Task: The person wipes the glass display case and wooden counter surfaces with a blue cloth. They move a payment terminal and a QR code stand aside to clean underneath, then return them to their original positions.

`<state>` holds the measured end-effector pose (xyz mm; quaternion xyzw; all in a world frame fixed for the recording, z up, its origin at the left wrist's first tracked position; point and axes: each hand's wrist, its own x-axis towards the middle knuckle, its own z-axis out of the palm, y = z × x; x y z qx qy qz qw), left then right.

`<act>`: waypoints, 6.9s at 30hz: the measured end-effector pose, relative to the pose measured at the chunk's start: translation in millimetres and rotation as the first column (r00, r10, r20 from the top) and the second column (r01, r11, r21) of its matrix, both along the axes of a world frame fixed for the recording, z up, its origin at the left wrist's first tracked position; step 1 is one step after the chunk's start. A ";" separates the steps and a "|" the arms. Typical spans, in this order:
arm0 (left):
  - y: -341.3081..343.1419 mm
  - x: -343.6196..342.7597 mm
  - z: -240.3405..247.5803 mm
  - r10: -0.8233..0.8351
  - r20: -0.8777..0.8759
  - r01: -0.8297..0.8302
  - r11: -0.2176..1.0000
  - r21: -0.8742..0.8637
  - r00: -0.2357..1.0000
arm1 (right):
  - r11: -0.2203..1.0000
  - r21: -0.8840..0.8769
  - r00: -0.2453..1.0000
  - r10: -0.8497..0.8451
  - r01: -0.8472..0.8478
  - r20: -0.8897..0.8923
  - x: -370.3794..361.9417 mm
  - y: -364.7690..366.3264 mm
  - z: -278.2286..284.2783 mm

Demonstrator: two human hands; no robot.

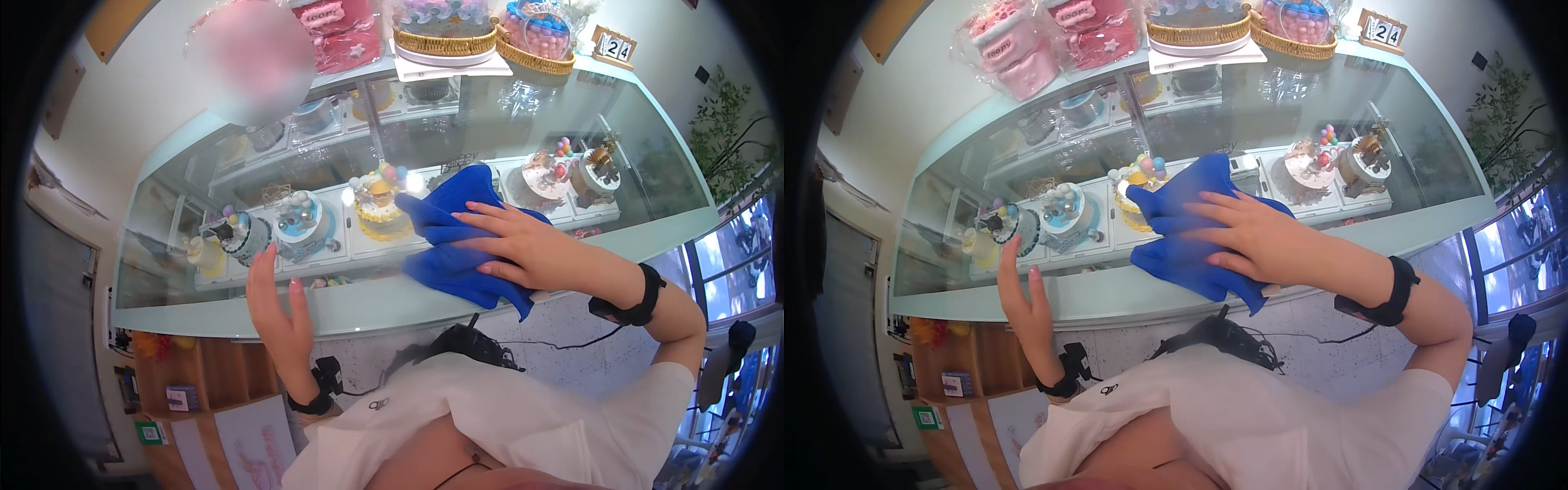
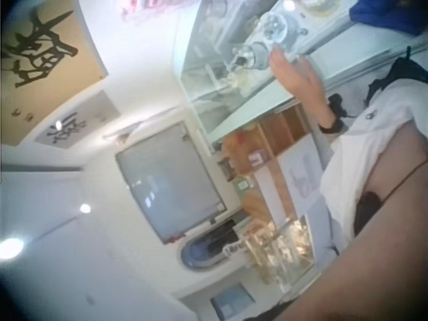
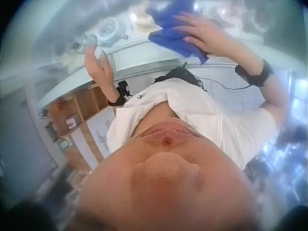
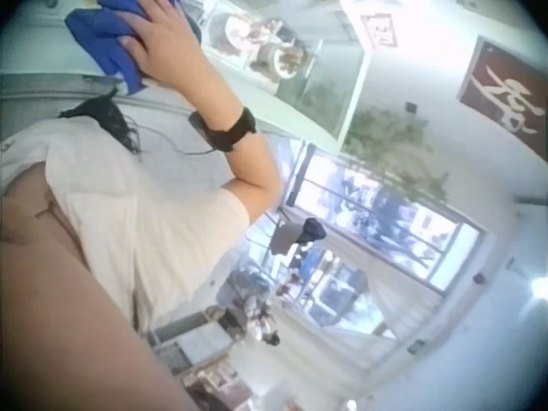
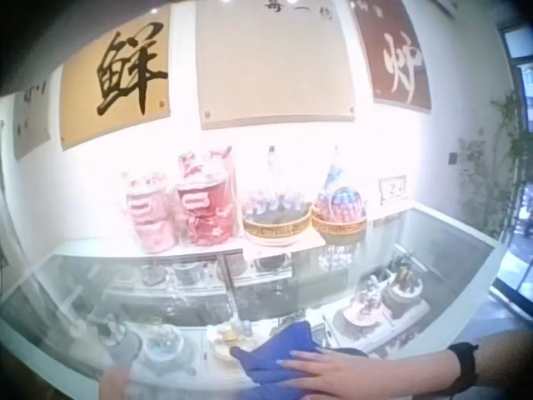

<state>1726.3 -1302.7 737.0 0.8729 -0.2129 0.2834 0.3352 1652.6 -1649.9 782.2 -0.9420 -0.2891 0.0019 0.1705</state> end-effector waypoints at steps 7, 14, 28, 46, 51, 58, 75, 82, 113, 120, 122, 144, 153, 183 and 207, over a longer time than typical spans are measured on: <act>2.2 -1.6 2.7 0.059 -0.030 -0.057 0.995 0.080 0.998 | 0.983 -0.041 0.983 -0.179 0.178 -0.030 -9.9 -73.7 7.0; 1.8 -2.3 5.7 0.063 -0.042 -0.059 0.994 0.091 0.997 | 0.650 -0.056 0.652 -0.750 0.758 0.111 -33.3 -315.2 -29.1; 2.1 -3.3 3.4 0.086 -0.001 -0.086 0.993 0.078 0.996 | 0.587 -0.093 0.594 -0.800 0.804 0.080 -4.0 -401.1 -55.8; 3.9 5.3 3.2 -0.030 0.014 0.029 0.997 0.070 0.999 | 0.893 -0.027 0.893 -0.448 0.449 0.048 -39.5 -14.8 -3.7; 12.7 -1.0 3.9 -0.071 0.059 0.061 0.985 0.161 0.996 | 0.897 0.106 0.879 -0.443 0.430 0.178 -28.9 45.5 -13.4; 11.2 -1.9 -6.8 -0.136 0.124 0.110 0.974 0.201 0.983 | 0.903 0.092 0.873 -0.428 0.419 0.232 -44.5 13.3 -19.7; -61.9 -31.4 2.6 0.267 0.130 -0.258 0.963 -0.081 0.955 | 0.188 0.213 0.141 -0.966 0.959 0.219 -208.6 -446.1 -51.2; -219.5 -76.2 18.3 -0.028 -0.106 0.034 0.998 0.052 0.994 | 0.164 0.135 0.153 -0.984 0.977 0.089 -237.8 -570.8 -50.5; -307.3 -110.2 2.1 0.140 -0.063 -0.128 0.979 0.162 0.988 | 0.821 -0.182 0.838 -0.509 0.541 0.198 193.3 -601.4 -44.6; -306.4 -108.9 1.4 0.109 -0.052 -0.101 0.984 0.148 0.993 | 0.688 -0.244 0.729 -0.657 0.684 0.191 89.7 -706.5 -50.5; -302.2 -106.4 -1.1 0.094 -0.048 -0.085 0.985 0.151 0.994 | 0.656 -0.270 0.708 -0.674 0.705 0.210 47.2 -717.9 -52.3; -300.9 -77.2 -29.4 -0.113 0.276 0.072 0.986 0.152 0.955 | 0.082 -0.128 0.108 -0.971 0.988 0.212 -299.3 -548.1 -59.5; -288.6 -70.3 -37.9 -0.088 0.377 0.027 0.986 0.165 0.922 | 0.286 0.405 0.315 -0.949 0.869 -0.005 -287.7 -470.9 -143.3; -285.9 -99.5 -28.5 0.029 0.425 -0.077 0.992 0.096 0.905 | 0.179 0.968 -0.122 -0.980 -0.174 0.159 -207.7 -496.8 -177.2; 187.0 -393.0 -186.3 0.444 -0.180 -0.423 0.894 0.146 0.878 | 0.881 0.160 0.522 -0.400 0.445 0.753 -42.6 112.9 -207.7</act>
